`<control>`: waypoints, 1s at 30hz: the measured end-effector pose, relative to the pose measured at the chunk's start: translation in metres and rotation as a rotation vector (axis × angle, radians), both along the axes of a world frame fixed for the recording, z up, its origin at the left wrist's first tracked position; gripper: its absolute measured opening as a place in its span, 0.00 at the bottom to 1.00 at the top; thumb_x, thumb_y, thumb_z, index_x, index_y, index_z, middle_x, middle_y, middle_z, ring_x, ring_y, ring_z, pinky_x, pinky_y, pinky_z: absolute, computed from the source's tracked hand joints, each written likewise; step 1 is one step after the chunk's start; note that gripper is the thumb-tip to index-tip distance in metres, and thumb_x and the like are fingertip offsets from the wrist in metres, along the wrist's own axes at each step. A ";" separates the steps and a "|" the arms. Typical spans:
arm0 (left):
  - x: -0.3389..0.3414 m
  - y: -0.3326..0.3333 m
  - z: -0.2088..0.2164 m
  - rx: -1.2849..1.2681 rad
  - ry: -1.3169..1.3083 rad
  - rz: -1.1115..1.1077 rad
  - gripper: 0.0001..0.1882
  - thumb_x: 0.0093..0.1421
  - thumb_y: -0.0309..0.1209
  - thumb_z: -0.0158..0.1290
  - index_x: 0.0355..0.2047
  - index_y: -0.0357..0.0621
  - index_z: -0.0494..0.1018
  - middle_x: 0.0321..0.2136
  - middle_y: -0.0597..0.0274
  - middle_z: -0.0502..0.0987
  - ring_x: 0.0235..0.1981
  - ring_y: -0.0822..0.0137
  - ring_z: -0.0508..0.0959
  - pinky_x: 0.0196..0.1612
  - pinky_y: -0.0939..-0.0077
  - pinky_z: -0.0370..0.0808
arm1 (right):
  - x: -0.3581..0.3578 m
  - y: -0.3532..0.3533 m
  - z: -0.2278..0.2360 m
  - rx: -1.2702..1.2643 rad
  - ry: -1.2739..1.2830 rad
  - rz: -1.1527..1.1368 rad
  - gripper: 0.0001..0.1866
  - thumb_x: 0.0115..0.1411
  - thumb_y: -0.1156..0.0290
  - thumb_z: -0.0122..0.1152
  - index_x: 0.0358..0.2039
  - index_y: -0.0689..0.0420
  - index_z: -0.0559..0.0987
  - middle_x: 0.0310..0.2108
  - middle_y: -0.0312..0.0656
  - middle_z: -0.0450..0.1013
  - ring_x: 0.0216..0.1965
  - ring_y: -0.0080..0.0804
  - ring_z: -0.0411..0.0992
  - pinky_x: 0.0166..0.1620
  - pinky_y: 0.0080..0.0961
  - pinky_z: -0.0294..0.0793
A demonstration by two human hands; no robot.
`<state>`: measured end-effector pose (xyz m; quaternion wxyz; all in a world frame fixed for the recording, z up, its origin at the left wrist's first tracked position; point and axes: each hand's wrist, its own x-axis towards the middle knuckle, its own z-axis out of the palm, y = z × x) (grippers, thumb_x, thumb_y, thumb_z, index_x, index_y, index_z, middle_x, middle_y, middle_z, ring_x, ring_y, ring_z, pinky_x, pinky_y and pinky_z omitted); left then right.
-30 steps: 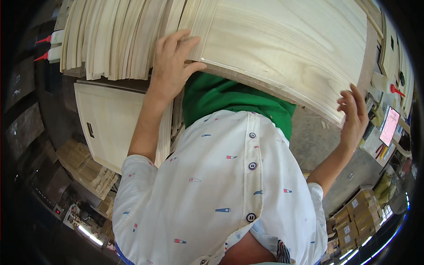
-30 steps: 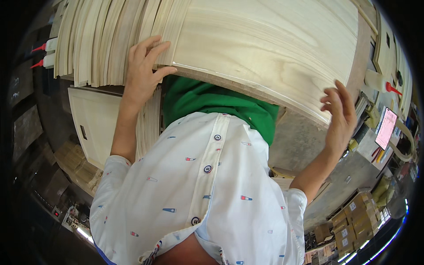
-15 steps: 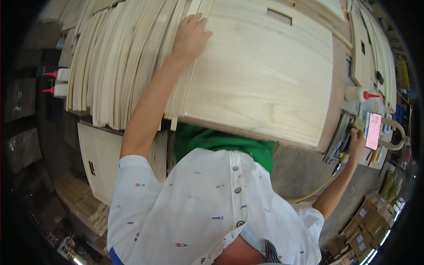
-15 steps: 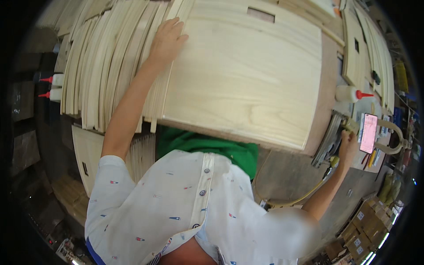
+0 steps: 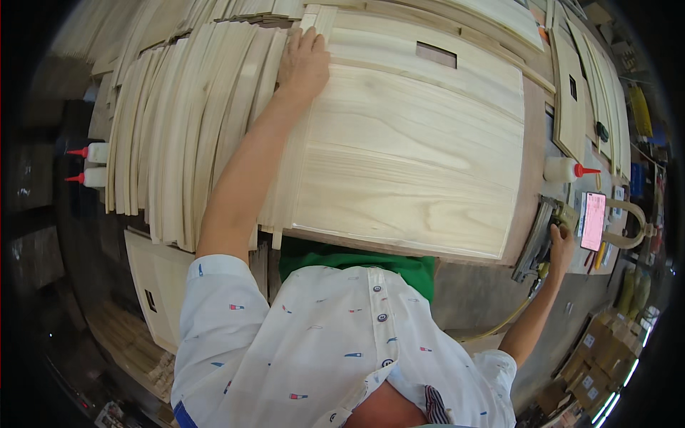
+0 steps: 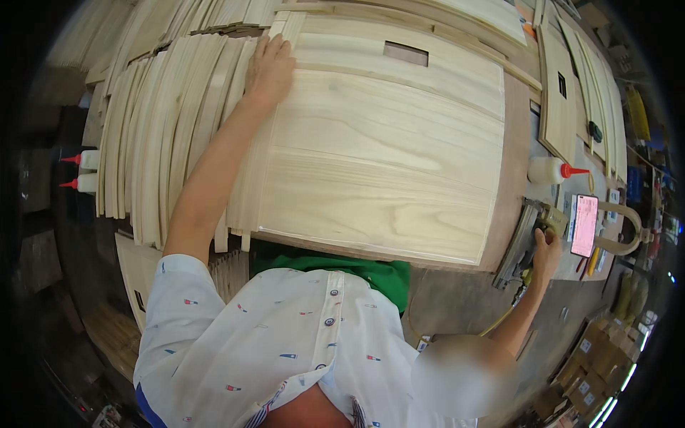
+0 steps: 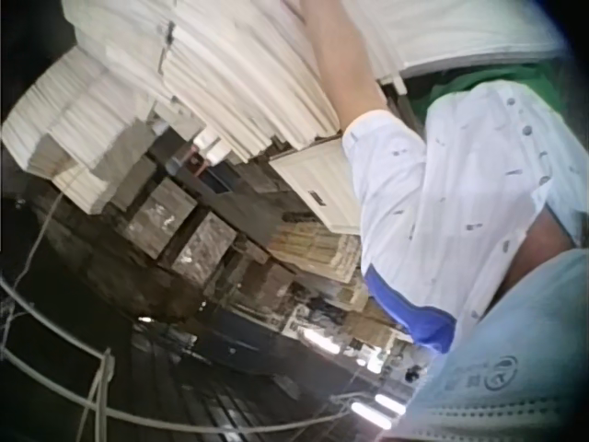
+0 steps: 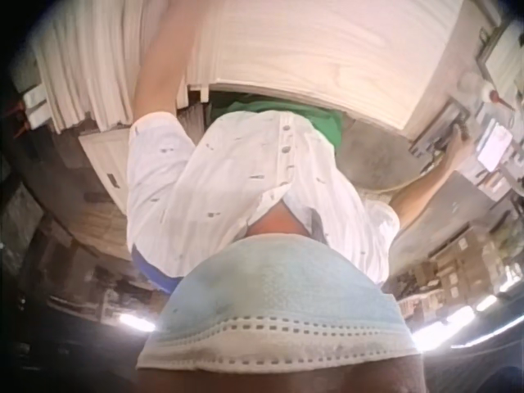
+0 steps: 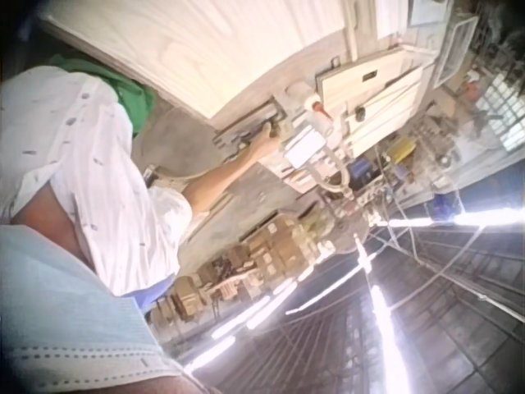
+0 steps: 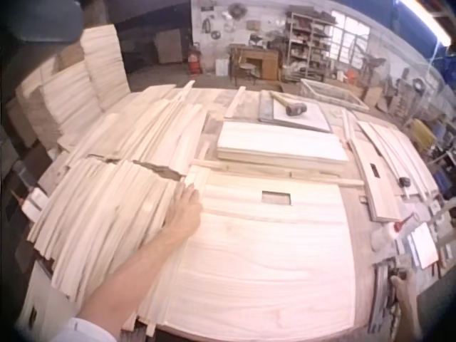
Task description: Assembling and gluing wooden frames by applying wood glue and securing with a pneumatic nail gun.
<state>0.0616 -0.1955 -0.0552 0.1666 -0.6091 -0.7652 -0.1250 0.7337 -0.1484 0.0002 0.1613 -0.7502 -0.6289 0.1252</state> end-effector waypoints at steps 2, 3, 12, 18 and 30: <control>0.000 -0.004 0.000 0.053 -0.031 0.018 0.21 0.62 0.34 0.48 0.53 0.35 0.70 0.58 0.46 0.66 0.62 0.45 0.61 0.63 0.53 0.59 | -0.010 -0.012 0.003 -0.027 0.031 0.026 0.26 0.58 0.59 0.63 0.47 0.70 0.76 0.39 0.53 0.77 0.41 0.42 0.75 0.47 0.33 0.71; 0.002 -0.003 -0.001 0.111 -0.058 0.037 0.20 0.61 0.34 0.49 0.51 0.36 0.71 0.56 0.47 0.69 0.61 0.45 0.62 0.63 0.52 0.59 | -0.011 -0.016 0.006 -0.047 0.066 0.053 0.25 0.58 0.60 0.62 0.47 0.69 0.76 0.40 0.53 0.77 0.41 0.42 0.75 0.48 0.34 0.71; -0.028 0.004 -0.031 -0.302 0.472 -0.077 0.22 0.66 0.41 0.42 0.56 0.45 0.69 0.58 0.48 0.69 0.59 0.54 0.66 0.64 0.55 0.58 | 0.028 0.009 -0.010 -0.009 -0.329 -0.035 0.29 0.53 0.54 0.64 0.47 0.65 0.77 0.46 0.61 0.74 0.50 0.58 0.71 0.51 0.43 0.69; -0.052 0.022 -0.044 -0.321 0.410 0.076 0.27 0.65 0.48 0.42 0.55 0.41 0.70 0.56 0.44 0.69 0.55 0.49 0.68 0.58 0.58 0.65 | 0.055 0.033 -0.012 -0.168 0.083 -0.078 0.23 0.49 0.59 0.67 0.36 0.67 0.82 0.33 0.49 0.80 0.36 0.40 0.78 0.41 0.35 0.74; -0.003 0.001 -0.009 0.100 -0.166 0.095 0.22 0.59 0.40 0.51 0.51 0.43 0.74 0.55 0.38 0.65 0.54 0.43 0.66 0.56 0.53 0.67 | -0.050 -0.027 0.076 -0.194 0.533 -0.096 0.09 0.52 0.68 0.61 0.26 0.59 0.73 0.19 0.36 0.68 0.15 0.26 0.68 0.19 0.23 0.68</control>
